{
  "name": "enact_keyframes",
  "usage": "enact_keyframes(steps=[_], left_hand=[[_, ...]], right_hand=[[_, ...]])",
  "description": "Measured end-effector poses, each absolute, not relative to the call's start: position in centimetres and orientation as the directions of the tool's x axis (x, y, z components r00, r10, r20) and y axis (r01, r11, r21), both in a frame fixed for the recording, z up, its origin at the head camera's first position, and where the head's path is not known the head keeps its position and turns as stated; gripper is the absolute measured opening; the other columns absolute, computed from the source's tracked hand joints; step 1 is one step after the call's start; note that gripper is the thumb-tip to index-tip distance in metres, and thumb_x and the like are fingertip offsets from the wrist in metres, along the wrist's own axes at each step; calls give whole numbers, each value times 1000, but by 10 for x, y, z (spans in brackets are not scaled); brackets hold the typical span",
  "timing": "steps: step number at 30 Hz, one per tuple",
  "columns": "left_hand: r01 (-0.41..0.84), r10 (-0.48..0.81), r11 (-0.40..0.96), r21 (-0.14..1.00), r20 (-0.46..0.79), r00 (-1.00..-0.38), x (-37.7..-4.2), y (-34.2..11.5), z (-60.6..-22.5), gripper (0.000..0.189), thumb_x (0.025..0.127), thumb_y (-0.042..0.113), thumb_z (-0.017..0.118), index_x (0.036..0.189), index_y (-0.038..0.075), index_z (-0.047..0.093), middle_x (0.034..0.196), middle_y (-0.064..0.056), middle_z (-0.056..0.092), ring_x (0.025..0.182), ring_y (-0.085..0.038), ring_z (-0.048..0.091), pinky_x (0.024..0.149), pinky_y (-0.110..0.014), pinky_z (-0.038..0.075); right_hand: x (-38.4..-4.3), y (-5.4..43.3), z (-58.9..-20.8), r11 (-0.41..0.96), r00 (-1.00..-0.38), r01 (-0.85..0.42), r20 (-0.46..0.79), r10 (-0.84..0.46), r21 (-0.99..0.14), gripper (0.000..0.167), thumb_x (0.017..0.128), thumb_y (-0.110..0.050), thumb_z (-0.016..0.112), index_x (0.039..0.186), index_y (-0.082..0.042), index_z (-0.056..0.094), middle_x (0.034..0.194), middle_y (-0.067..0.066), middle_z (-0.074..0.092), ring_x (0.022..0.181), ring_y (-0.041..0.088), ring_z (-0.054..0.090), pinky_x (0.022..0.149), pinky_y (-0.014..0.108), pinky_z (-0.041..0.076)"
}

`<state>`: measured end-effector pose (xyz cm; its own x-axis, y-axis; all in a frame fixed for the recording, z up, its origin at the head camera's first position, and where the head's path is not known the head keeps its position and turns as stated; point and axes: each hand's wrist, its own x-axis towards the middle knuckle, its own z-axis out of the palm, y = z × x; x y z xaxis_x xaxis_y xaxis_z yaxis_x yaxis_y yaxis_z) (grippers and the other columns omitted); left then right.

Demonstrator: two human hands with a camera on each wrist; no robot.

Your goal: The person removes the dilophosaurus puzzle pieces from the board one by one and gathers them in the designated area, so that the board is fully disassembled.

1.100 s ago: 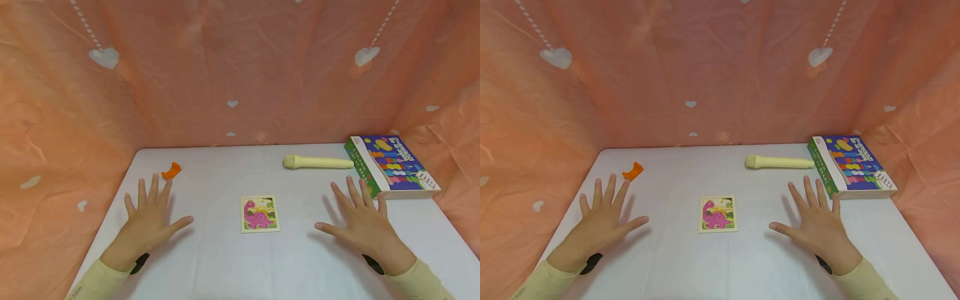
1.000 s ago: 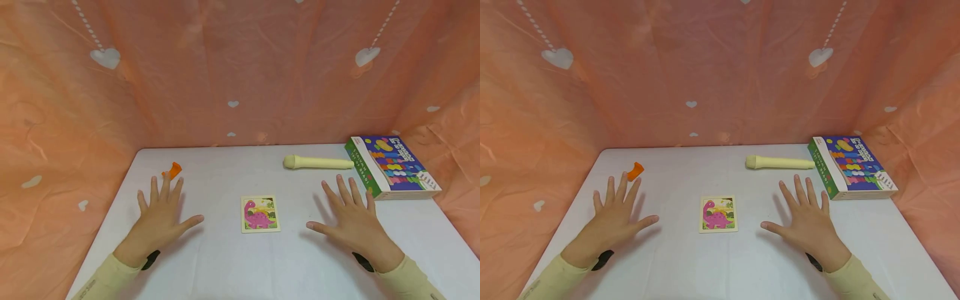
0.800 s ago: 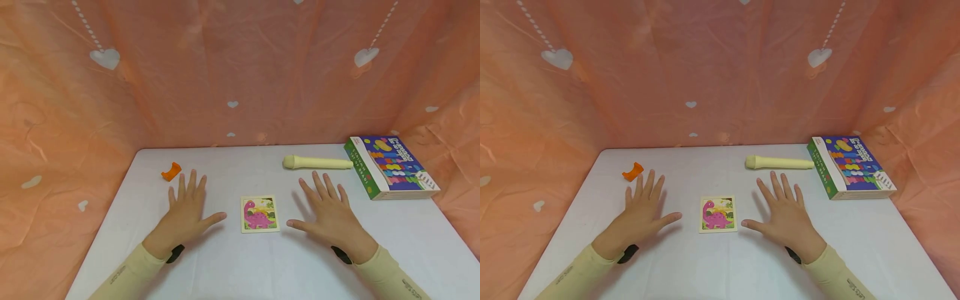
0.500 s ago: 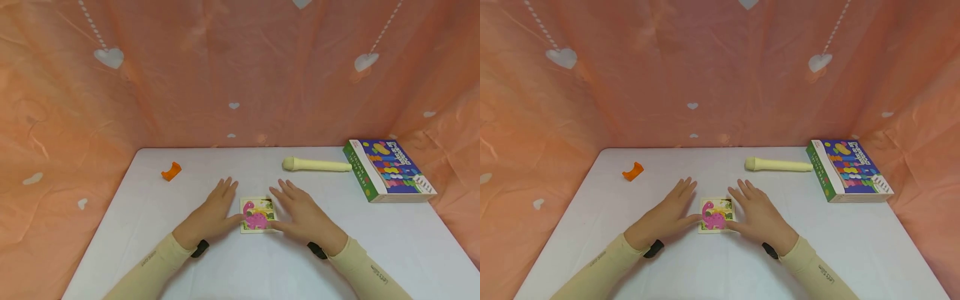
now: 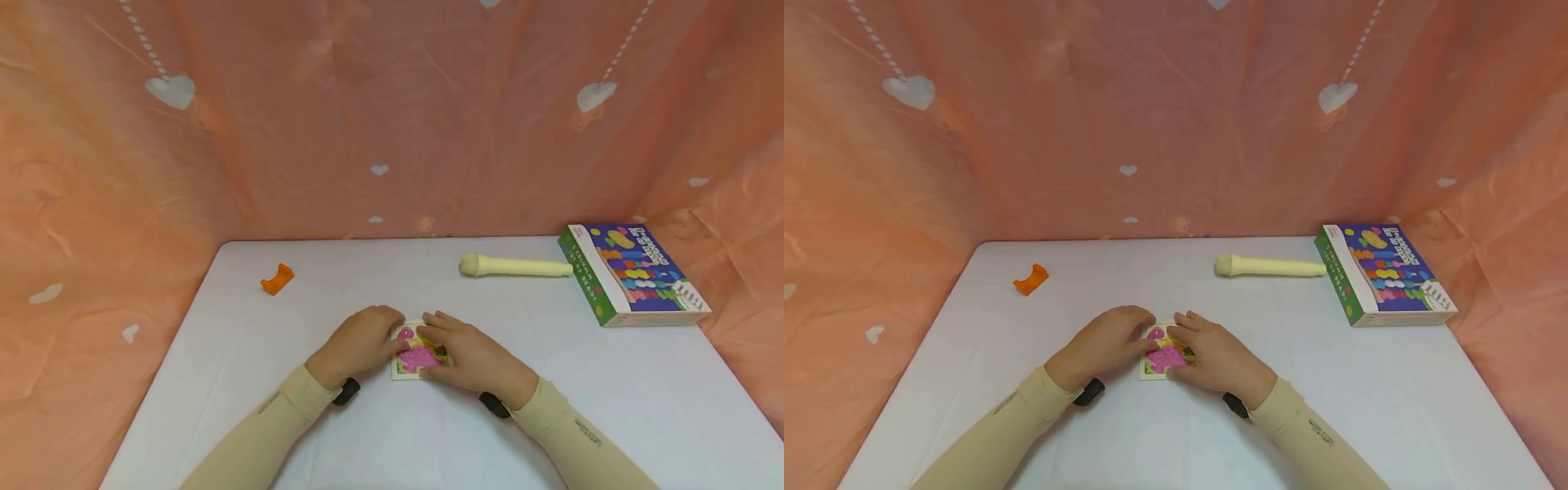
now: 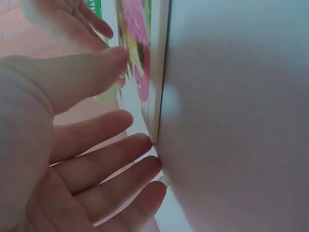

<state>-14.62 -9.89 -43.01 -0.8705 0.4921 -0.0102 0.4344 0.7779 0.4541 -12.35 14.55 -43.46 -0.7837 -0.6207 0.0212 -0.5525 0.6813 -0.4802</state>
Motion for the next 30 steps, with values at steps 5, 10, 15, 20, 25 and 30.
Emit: enact_keyframes(steps=[5,10,15,20,25,30], left_hand=[[441,488,782,439,7,-873,-149,-97,-429,36,97,30,83,119,2,78,118,-10,79,109,-26,73,99,-44,61],[448,489,782,433,18,-872,-149,-97,-428,36,95,31,85,115,2,79,114,-9,78,103,-24,72,94,-43,62],[451,489,783,429,25,-872,-149,-96,-430,36,94,30,86,116,3,78,119,-10,77,109,-26,72,97,-44,61],[457,491,781,427,33,-870,-149,-95,-432,36,94,30,86,116,3,78,122,-10,77,113,-27,72,100,-44,61],[455,485,783,425,42,-874,-149,-95,-432,34,94,31,86,115,4,79,120,-9,77,110,-25,72,98,-43,61],[445,478,787,427,32,-878,-149,-97,-432,33,94,31,86,112,5,78,118,-8,77,107,-25,71,96,-42,61]], right_hand=[[-124,140,-437,688,-783,-560,24,-621,-462,63,94,-34,85,146,-3,65,162,22,54,154,46,47,123,57,43],[-124,139,-437,709,-796,-534,-8,-605,-462,64,94,-34,85,147,-4,65,163,20,53,156,44,45,124,56,41],[-124,139,-435,722,-807,-508,-32,-589,-469,65,94,-35,85,148,-4,65,165,19,51,157,43,43,125,56,40],[-122,140,-433,724,-811,-506,-27,-584,-468,66,94,-34,85,148,-5,64,165,18,51,157,42,44,125,56,41],[-122,141,-433,722,-807,-517,-19,-590,-459,66,94,-34,85,149,-4,64,165,18,51,157,42,44,124,56,42],[-123,140,-435,723,-810,-510,-21,-586,-466,66,94,-34,85,149,-5,64,165,18,51,157,43,44,124,57,42]])
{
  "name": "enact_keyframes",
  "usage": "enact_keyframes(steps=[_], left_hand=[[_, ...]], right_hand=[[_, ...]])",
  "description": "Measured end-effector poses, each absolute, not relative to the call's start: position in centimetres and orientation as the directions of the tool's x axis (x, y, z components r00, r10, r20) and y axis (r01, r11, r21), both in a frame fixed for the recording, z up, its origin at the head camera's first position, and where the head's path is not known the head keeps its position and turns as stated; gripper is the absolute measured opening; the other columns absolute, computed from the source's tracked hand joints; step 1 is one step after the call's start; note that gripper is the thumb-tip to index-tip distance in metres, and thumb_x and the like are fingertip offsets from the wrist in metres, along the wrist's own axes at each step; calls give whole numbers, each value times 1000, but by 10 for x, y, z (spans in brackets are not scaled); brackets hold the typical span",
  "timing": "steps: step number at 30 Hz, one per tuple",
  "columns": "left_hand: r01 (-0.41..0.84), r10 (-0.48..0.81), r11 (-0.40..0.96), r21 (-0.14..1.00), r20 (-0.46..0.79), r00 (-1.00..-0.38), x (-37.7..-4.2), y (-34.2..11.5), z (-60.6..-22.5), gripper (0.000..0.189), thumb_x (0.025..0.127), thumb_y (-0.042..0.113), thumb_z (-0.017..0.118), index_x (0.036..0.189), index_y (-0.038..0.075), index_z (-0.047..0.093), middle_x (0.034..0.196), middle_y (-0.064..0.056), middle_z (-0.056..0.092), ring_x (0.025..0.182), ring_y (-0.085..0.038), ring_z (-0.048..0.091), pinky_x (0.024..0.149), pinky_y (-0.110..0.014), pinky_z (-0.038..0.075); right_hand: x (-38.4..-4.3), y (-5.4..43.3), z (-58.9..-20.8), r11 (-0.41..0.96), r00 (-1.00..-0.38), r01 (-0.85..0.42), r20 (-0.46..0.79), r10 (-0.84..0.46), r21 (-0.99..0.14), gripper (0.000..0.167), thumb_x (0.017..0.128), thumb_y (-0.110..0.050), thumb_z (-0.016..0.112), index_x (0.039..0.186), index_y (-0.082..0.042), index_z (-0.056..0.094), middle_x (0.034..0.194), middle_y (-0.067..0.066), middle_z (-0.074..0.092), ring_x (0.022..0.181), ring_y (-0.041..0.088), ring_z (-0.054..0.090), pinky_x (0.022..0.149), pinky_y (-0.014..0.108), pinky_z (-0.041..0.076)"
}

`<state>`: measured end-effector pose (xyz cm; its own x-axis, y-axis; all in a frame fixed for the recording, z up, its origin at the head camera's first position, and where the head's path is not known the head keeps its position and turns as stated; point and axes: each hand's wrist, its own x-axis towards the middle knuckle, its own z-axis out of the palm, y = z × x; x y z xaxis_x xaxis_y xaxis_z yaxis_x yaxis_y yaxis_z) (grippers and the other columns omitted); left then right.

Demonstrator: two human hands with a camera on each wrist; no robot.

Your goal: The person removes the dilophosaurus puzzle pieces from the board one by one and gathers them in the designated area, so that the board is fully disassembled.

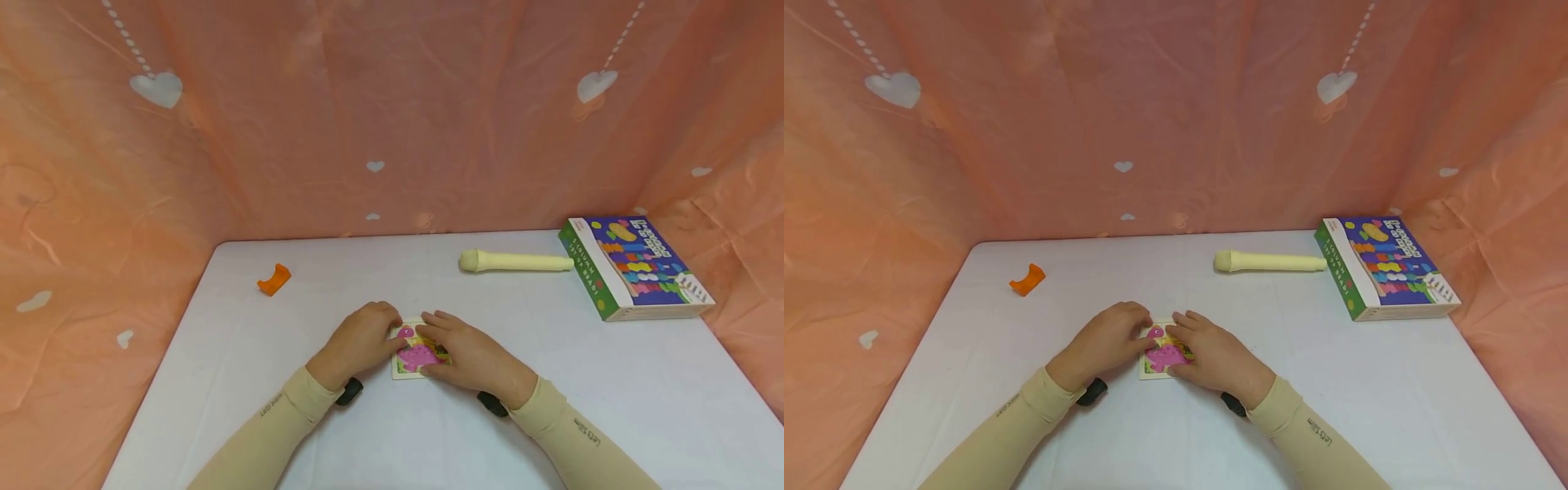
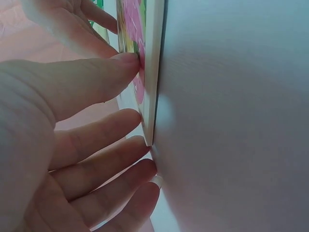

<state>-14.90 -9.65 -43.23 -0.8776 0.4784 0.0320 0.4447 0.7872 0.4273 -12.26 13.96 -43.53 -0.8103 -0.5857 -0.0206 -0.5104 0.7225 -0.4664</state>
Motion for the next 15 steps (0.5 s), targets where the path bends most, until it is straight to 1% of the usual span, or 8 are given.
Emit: enact_keyframes(steps=[8,15], left_hand=[[447,485,785,430,24,-874,-148,-96,-431,34,95,31,85,114,3,78,122,-11,76,113,-27,70,99,-45,60],[445,477,789,424,34,-878,-148,-95,-432,33,95,32,85,112,5,78,121,-9,75,113,-27,70,98,-45,61]], right_hand=[[-122,140,-437,732,-817,-501,-27,-576,-463,65,94,-35,85,148,-4,65,165,18,51,157,43,44,124,56,42],[-123,140,-436,726,-813,-507,-22,-582,-464,64,94,-34,85,147,-4,65,164,18,52,156,44,45,123,57,43]])
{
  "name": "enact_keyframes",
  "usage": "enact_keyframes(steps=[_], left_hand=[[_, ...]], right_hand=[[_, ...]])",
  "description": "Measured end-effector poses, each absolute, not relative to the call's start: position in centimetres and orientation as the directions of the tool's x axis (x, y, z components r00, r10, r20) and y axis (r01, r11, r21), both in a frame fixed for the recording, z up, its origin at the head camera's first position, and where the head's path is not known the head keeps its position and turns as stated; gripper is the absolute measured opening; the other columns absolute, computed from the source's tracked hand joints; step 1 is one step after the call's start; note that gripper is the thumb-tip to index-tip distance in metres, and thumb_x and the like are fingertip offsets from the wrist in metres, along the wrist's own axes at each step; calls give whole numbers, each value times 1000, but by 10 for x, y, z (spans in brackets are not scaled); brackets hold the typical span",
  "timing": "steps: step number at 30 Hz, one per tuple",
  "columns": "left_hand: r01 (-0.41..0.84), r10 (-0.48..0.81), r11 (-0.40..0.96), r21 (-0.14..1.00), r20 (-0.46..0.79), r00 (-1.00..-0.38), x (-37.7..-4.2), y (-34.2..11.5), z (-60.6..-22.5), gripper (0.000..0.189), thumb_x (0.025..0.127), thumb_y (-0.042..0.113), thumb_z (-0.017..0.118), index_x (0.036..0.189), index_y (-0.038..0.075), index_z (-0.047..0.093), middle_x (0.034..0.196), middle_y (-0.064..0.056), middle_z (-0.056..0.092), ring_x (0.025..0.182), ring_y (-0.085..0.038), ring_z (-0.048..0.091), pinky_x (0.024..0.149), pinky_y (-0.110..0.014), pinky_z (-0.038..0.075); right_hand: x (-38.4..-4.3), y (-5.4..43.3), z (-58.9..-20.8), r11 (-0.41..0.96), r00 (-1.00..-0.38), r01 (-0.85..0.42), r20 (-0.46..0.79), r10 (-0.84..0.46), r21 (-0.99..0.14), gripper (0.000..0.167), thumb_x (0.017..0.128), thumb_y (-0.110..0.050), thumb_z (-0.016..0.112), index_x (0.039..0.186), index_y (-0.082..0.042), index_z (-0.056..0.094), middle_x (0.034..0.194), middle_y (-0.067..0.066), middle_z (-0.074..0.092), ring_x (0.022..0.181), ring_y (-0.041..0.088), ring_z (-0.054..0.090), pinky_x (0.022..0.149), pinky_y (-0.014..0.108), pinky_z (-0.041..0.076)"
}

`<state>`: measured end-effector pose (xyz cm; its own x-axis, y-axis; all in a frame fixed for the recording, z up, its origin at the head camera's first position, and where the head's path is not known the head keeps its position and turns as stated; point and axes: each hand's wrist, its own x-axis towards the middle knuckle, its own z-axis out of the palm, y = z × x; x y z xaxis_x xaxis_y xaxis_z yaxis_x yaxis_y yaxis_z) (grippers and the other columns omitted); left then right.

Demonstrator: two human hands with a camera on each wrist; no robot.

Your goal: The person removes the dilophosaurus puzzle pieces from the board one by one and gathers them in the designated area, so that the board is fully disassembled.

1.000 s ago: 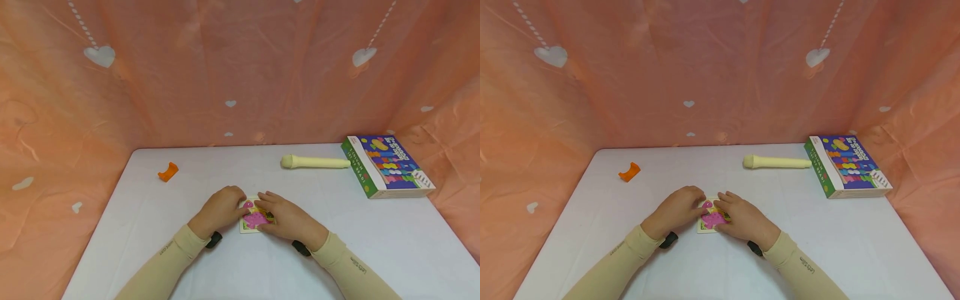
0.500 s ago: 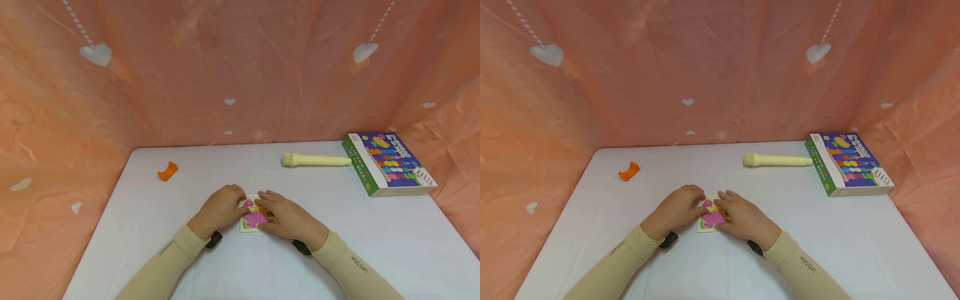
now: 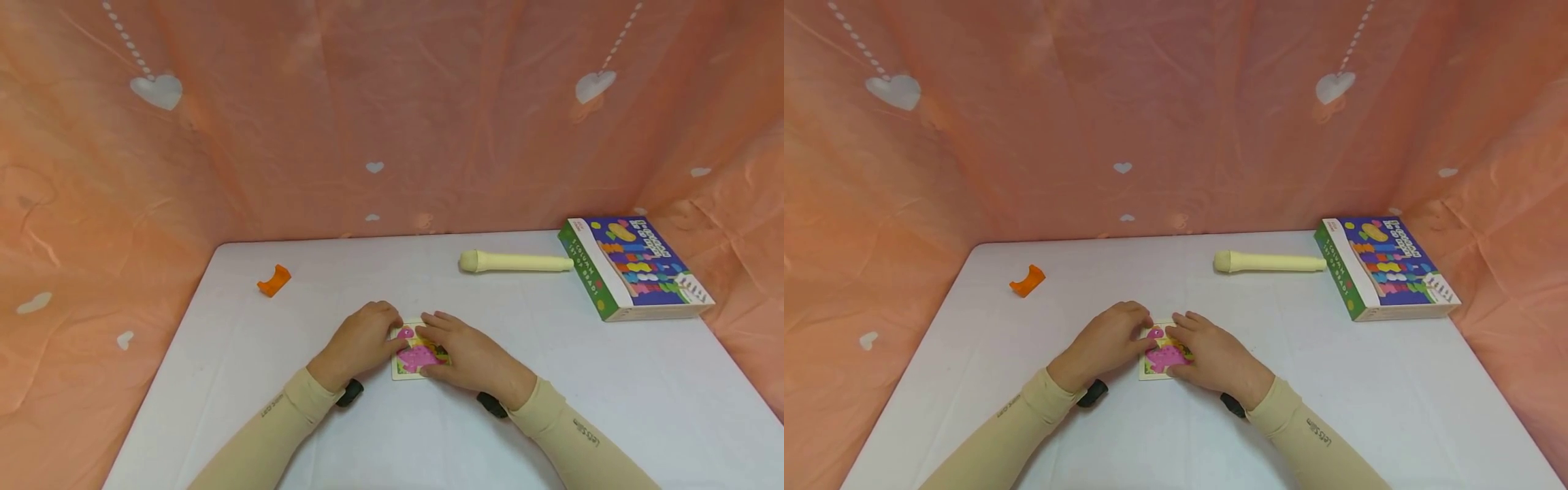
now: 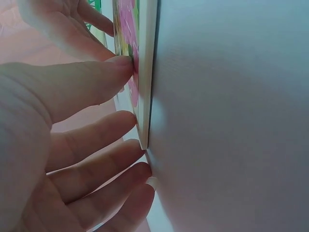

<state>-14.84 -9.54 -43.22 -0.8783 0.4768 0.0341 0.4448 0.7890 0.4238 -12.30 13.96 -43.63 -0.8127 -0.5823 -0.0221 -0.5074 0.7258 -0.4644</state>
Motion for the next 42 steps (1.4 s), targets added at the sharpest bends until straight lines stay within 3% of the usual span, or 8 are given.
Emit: enact_keyframes(steps=[26,42], left_hand=[[416,461,786,456,16,-887,-147,-103,-435,30,94,33,86,112,10,80,129,-7,74,123,-26,67,106,-47,58],[443,472,786,432,44,-880,-151,-97,-441,35,96,39,84,112,10,73,124,-4,66,116,-23,60,99,-41,58]], right_hand=[[-124,131,-437,734,-823,-460,-71,-564,-499,66,93,-34,86,149,-7,64,166,15,51,158,41,42,125,57,40],[-124,136,-437,740,-836,-456,-49,-547,-494,65,93,-33,87,148,-7,65,165,15,52,157,41,44,125,59,41]])
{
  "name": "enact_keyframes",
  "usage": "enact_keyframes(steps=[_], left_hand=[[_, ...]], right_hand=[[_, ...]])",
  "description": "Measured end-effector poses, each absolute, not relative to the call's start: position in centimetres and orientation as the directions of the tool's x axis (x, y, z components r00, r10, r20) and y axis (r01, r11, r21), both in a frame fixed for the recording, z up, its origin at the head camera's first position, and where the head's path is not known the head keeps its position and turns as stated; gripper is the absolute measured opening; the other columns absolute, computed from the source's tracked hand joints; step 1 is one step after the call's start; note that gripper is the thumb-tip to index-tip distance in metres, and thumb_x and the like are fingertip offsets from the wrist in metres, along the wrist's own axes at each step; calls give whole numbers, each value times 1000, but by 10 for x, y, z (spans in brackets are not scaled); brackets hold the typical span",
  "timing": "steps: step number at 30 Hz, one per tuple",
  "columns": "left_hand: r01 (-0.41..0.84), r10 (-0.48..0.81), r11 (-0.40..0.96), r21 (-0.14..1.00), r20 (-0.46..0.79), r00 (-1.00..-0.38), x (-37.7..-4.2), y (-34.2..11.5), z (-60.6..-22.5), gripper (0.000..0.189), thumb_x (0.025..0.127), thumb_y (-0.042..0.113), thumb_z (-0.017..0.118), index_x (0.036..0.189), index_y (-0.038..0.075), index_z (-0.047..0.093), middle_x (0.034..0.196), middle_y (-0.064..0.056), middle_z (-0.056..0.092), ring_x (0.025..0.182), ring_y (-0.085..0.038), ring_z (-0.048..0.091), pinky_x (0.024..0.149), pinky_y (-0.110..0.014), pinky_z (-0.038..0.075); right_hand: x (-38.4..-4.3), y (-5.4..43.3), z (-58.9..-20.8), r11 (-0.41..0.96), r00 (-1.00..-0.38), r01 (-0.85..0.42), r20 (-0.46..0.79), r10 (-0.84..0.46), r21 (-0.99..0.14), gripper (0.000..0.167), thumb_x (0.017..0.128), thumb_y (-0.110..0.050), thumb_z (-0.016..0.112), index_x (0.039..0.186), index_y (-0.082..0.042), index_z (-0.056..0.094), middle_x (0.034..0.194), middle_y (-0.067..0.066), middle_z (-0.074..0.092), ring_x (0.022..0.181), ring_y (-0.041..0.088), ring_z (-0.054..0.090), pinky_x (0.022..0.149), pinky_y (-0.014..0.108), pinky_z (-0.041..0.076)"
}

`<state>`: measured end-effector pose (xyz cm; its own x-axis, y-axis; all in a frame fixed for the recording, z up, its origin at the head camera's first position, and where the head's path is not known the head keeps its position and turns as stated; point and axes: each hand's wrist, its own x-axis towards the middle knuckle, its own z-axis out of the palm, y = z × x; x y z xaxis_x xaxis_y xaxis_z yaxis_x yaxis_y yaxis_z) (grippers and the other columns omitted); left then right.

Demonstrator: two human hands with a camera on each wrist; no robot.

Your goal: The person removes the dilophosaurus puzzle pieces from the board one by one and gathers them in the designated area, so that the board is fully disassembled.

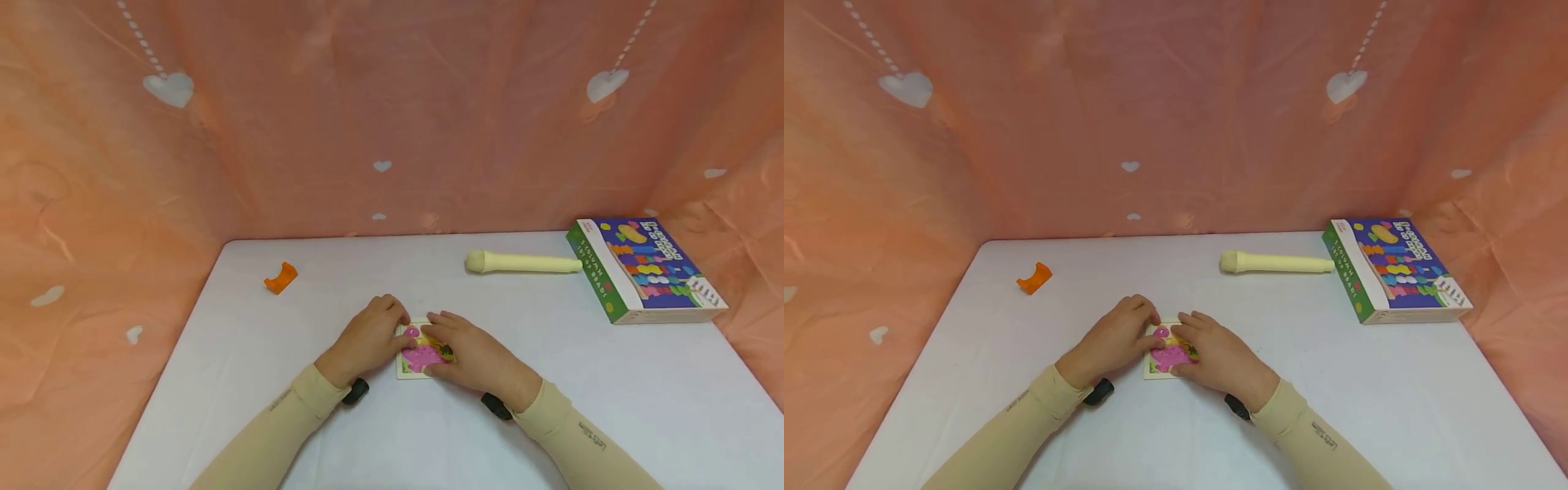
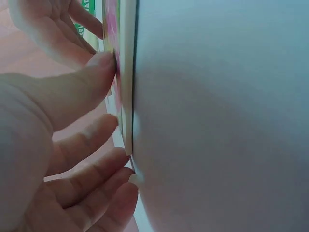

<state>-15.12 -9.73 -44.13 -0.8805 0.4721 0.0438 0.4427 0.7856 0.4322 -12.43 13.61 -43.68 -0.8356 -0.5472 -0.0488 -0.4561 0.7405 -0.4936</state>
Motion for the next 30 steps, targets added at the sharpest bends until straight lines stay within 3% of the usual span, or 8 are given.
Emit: enact_keyframes(steps=[7,14,22,30], left_hand=[[418,442,783,461,61,-895,-152,-94,-441,31,96,33,84,112,9,74,116,-4,69,112,-23,63,101,-41,57],[367,404,757,541,54,-913,-153,-91,-439,21,100,27,80,112,10,77,102,-2,72,91,-16,63,87,-35,57],[375,399,727,575,90,-913,-154,-95,-439,15,105,19,72,114,13,82,106,-2,76,98,-16,70,92,-37,60],[341,385,678,651,81,-919,-156,-98,-439,10,104,16,73,109,17,82,107,2,79,101,-14,70,96,-39,60]], right_hand=[[-124,136,-435,727,-830,-469,-32,-557,-502,64,93,-32,86,147,-6,65,164,16,53,155,43,46,123,60,42],[-125,137,-436,737,-834,-457,-47,-549,-498,64,93,-31,86,148,-6,65,165,16,53,156,42,45,124,58,41],[-125,137,-435,744,-838,-453,-50,-543,-491,64,93,-31,86,148,-6,65,166,15,52,157,41,44,125,57,41],[-125,137,-437,747,-842,-437,-63,-535,-501,65,92,-32,87,148,-7,65,165,15,52,157,40,43,125,57,41]])
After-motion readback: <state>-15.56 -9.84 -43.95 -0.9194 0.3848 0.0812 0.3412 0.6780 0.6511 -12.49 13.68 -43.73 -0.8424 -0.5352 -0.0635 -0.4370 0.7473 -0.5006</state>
